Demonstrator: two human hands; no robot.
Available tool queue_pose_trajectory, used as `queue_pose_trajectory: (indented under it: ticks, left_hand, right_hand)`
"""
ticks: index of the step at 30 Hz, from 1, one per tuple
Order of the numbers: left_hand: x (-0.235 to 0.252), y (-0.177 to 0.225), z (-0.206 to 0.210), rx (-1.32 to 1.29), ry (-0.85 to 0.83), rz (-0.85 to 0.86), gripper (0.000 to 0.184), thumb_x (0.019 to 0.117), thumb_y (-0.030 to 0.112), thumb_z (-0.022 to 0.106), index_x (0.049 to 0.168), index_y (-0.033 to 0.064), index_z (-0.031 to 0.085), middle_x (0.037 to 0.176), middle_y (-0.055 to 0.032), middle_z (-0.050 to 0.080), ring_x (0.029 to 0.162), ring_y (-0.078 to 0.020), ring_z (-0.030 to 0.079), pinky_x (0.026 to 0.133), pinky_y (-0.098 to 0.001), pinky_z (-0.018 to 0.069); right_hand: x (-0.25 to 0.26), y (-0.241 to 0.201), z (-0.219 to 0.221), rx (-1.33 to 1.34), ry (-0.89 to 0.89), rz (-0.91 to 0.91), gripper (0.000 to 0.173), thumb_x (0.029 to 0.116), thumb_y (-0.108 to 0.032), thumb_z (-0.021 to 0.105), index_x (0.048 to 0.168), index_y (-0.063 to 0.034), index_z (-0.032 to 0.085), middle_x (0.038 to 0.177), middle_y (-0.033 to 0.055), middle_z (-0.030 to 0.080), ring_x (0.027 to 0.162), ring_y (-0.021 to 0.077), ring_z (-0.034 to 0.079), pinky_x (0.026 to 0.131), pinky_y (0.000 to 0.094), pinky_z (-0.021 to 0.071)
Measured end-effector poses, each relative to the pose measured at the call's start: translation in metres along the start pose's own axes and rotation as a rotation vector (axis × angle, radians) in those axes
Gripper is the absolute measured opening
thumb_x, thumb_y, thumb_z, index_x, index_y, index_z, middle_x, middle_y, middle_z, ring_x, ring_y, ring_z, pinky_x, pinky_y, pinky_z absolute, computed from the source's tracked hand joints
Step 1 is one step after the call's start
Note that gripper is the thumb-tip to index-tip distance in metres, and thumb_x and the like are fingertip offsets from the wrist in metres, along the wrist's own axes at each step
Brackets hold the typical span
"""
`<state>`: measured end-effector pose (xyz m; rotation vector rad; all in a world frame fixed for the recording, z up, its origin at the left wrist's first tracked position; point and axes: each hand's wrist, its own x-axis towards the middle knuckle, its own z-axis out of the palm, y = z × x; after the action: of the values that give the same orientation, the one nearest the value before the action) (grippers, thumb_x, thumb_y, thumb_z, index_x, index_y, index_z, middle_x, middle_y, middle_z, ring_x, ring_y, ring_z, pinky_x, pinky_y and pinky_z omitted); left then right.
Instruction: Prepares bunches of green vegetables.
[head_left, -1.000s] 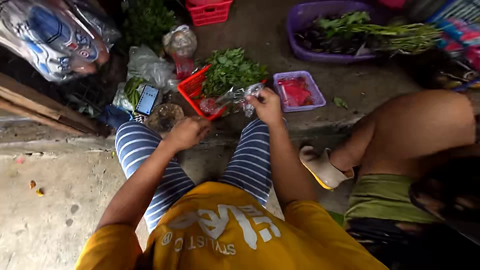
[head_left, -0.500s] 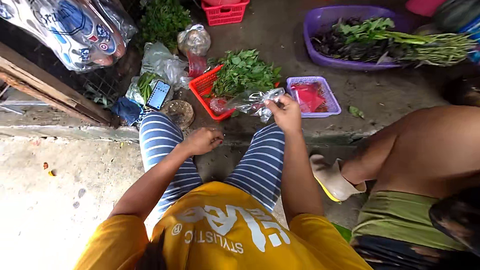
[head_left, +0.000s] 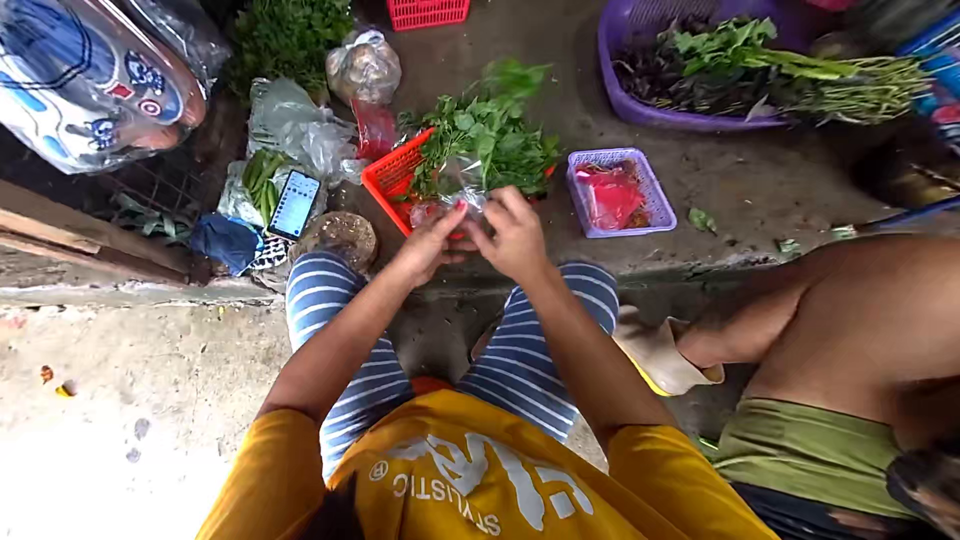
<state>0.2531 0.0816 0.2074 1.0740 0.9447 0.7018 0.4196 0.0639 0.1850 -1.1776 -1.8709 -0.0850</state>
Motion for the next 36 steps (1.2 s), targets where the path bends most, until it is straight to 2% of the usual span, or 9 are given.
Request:
queue_pose_trajectory:
  ticks: [6, 9, 13, 16, 18, 23, 29, 34, 36]
  left_hand:
    - [0.079, 0.011, -0.057, -0.103, 0.285, -0.024, 0.035, 0.1082, 0.019, 0.047, 0.142, 0.0076, 0.047, 0.109, -0.0126, 0.065, 0.088, -0.0206, 0.067, 0.078, -0.0384, 0.0587]
    - [0.114, -0.003, -0.098, 0.551, 0.289, -0.061, 0.046, 0.1031, 0.021, 0.059, 0.142, -0.0025, 0.05, 0.13, -0.0255, 0.062, 0.12, -0.0353, 0.063, 0.103, -0.055, 0.0509]
    - [0.107, 0.014, -0.098, 1.346, 0.13, -0.212, 0.07, 0.095, 0.035, 0.071, 0.146, -0.0066, 0.047, 0.148, -0.0367, 0.044, 0.141, -0.057, 0.034, 0.107, -0.078, 0.0266]
    - [0.095, 0.026, -0.093, 1.102, 0.089, 0.1, 0.052, 0.0978, 0.031, 0.069, 0.139, 0.0003, 0.059, 0.142, -0.0281, 0.054, 0.137, -0.0457, 0.047, 0.109, -0.0667, 0.0371]
    - [0.096, 0.028, -0.087, 0.709, 0.013, 0.285, 0.032, 0.1009, 0.022, 0.064, 0.125, 0.0019, 0.067, 0.122, -0.017, 0.068, 0.112, -0.027, 0.066, 0.099, -0.0479, 0.0537]
    - [0.106, 0.022, -0.06, 0.006, -0.041, 0.105, 0.021, 0.1051, 0.013, 0.056, 0.12, 0.0045, 0.068, 0.103, -0.003, 0.068, 0.081, -0.0065, 0.061, 0.073, -0.0237, 0.0523]
    - [0.115, 0.019, -0.057, -0.168, 0.064, 0.081, 0.007, 0.1041, 0.012, 0.058, 0.102, 0.0093, 0.064, 0.09, 0.0019, 0.064, 0.074, -0.0044, 0.058, 0.067, -0.0194, 0.0496]
    - [0.109, 0.017, -0.057, -0.103, 0.077, 0.131, 0.002, 0.1019, 0.007, 0.06, 0.102, 0.0061, 0.062, 0.094, -0.0005, 0.066, 0.078, -0.0047, 0.063, 0.071, -0.0201, 0.0533]
    - [0.107, 0.013, -0.056, -0.07, 0.078, 0.152, 0.002, 0.1017, 0.006, 0.06, 0.102, 0.0051, 0.062, 0.095, -0.0011, 0.066, 0.081, -0.0056, 0.063, 0.074, -0.0218, 0.054]
  right_hand:
    - [0.031, 0.034, 0.016, 0.314, -0.163, 0.376, 0.039, 0.0884, -0.01, 0.077, 0.125, 0.0017, 0.07, 0.124, 0.0244, 0.061, 0.098, 0.0259, 0.068, 0.084, 0.0366, 0.0599]
    - [0.033, 0.052, 0.01, 0.341, -0.075, 0.548, 0.027, 0.0973, -0.002, 0.061, 0.123, 0.0003, 0.071, 0.125, 0.0207, 0.062, 0.094, 0.019, 0.068, 0.082, 0.0314, 0.0596]
    - [0.038, 0.054, 0.008, 0.405, -0.032, 0.7, 0.03, 0.1015, 0.001, 0.052, 0.126, 0.0009, 0.069, 0.129, 0.0186, 0.06, 0.092, 0.0148, 0.069, 0.083, 0.0292, 0.0602]
    - [0.036, 0.052, 0.014, 0.433, -0.027, 0.666, 0.027, 0.1008, 0.001, 0.054, 0.124, 0.0023, 0.068, 0.125, 0.0149, 0.062, 0.094, 0.0122, 0.069, 0.085, 0.0288, 0.0603]
    - [0.039, 0.048, 0.024, 0.492, -0.003, 0.623, 0.024, 0.0972, 0.002, 0.059, 0.12, 0.0014, 0.063, 0.118, 0.009, 0.066, 0.094, 0.0105, 0.069, 0.086, 0.031, 0.0604]
    - [0.041, 0.032, 0.046, 0.537, -0.075, 0.647, 0.047, 0.0885, 0.005, 0.068, 0.129, -0.004, 0.046, 0.106, 0.0029, 0.067, 0.088, 0.0084, 0.068, 0.08, 0.0292, 0.0596]
    - [0.037, 0.033, 0.04, 0.496, -0.243, 0.707, 0.039, 0.0881, -0.001, 0.074, 0.123, -0.0014, 0.057, 0.098, 0.0038, 0.07, 0.082, 0.0071, 0.067, 0.074, 0.0239, 0.0568]
    - [0.039, 0.032, 0.037, 0.47, -0.299, 0.756, 0.033, 0.0985, -0.018, 0.066, 0.127, -0.0016, 0.063, 0.124, 0.0111, 0.065, 0.099, 0.0121, 0.067, 0.084, 0.0287, 0.0563]
    - [0.035, 0.033, 0.044, 0.406, -0.246, 0.692, 0.022, 0.1017, -0.016, 0.061, 0.116, -0.0005, 0.068, 0.112, 0.0094, 0.067, 0.09, 0.0077, 0.066, 0.08, 0.0245, 0.0561]
